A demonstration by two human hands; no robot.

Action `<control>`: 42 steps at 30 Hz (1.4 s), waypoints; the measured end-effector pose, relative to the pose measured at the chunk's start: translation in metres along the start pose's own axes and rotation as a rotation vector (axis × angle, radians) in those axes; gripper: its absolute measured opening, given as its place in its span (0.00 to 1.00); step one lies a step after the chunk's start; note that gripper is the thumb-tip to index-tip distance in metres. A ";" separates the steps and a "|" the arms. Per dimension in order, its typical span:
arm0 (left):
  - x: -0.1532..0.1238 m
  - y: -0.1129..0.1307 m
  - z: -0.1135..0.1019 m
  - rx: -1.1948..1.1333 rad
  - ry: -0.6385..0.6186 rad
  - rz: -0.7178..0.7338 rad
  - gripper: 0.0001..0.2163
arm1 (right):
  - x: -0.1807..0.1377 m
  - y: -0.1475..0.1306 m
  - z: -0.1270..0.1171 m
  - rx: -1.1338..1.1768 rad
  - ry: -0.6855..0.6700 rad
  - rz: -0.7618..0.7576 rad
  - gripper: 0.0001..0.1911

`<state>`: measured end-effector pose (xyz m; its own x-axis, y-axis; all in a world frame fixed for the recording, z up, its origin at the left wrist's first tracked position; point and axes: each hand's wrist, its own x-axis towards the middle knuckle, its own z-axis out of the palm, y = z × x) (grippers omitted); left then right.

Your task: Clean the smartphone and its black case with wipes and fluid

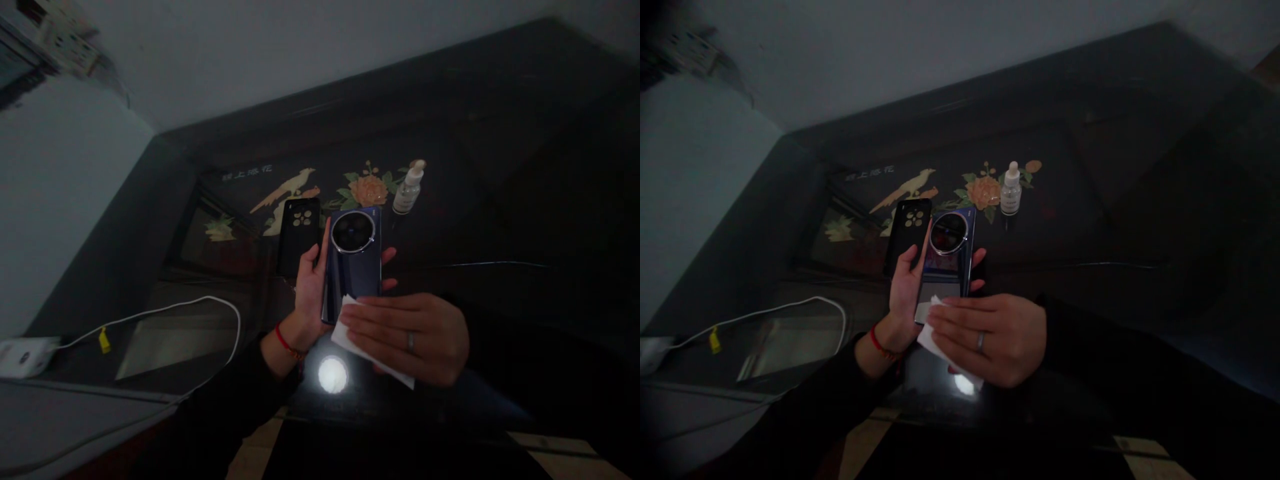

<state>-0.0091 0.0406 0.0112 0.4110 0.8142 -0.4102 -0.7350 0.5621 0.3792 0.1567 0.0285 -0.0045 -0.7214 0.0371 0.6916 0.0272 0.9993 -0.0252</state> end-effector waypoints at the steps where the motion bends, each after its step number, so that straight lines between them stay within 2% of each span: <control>1: 0.000 0.000 -0.001 -0.001 0.011 0.008 0.26 | -0.001 0.002 -0.001 -0.025 0.005 0.029 0.14; 3: 0.001 0.001 -0.004 -0.013 0.022 0.029 0.26 | -0.003 0.005 -0.004 -0.057 0.017 0.062 0.14; 9: 0.002 0.002 -0.006 -0.037 -0.026 -0.006 0.27 | 0.001 -0.003 0.001 0.026 0.006 -0.030 0.14; 16: -0.002 -0.002 -0.017 0.109 -0.080 -0.167 0.32 | 0.015 -0.009 0.015 -0.048 -0.048 0.032 0.18; 20: -0.002 -0.001 -0.013 0.086 -0.073 -0.078 0.30 | 0.007 -0.006 0.007 -0.005 0.008 -0.010 0.14; 24: -0.001 0.002 -0.005 -0.032 -0.044 0.068 0.26 | -0.002 -0.002 -0.004 0.006 -0.024 0.035 0.12; 29: 0.001 0.001 -0.002 -0.084 -0.023 0.039 0.26 | 0.002 -0.003 -0.003 0.039 -0.028 -0.025 0.14; 34: 0.004 -0.001 -0.005 -0.073 0.017 0.014 0.28 | -0.010 0.010 -0.008 -0.060 0.056 0.103 0.14; 38: 0.006 -0.002 -0.008 -0.097 0.092 0.077 0.24 | -0.020 0.028 -0.018 -0.144 0.076 0.208 0.16; 40: 0.006 -0.002 -0.009 -0.079 0.088 0.110 0.24 | -0.020 0.030 -0.018 -0.165 0.080 0.220 0.16; 42: 0.005 -0.002 -0.009 -0.051 0.056 0.094 0.24 | -0.017 0.024 -0.015 -0.149 0.061 0.170 0.15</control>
<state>-0.0109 0.0420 0.0009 0.3094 0.8526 -0.4210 -0.7960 0.4745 0.3759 0.1801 0.0520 -0.0065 -0.6543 0.2005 0.7292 0.2500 0.9674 -0.0417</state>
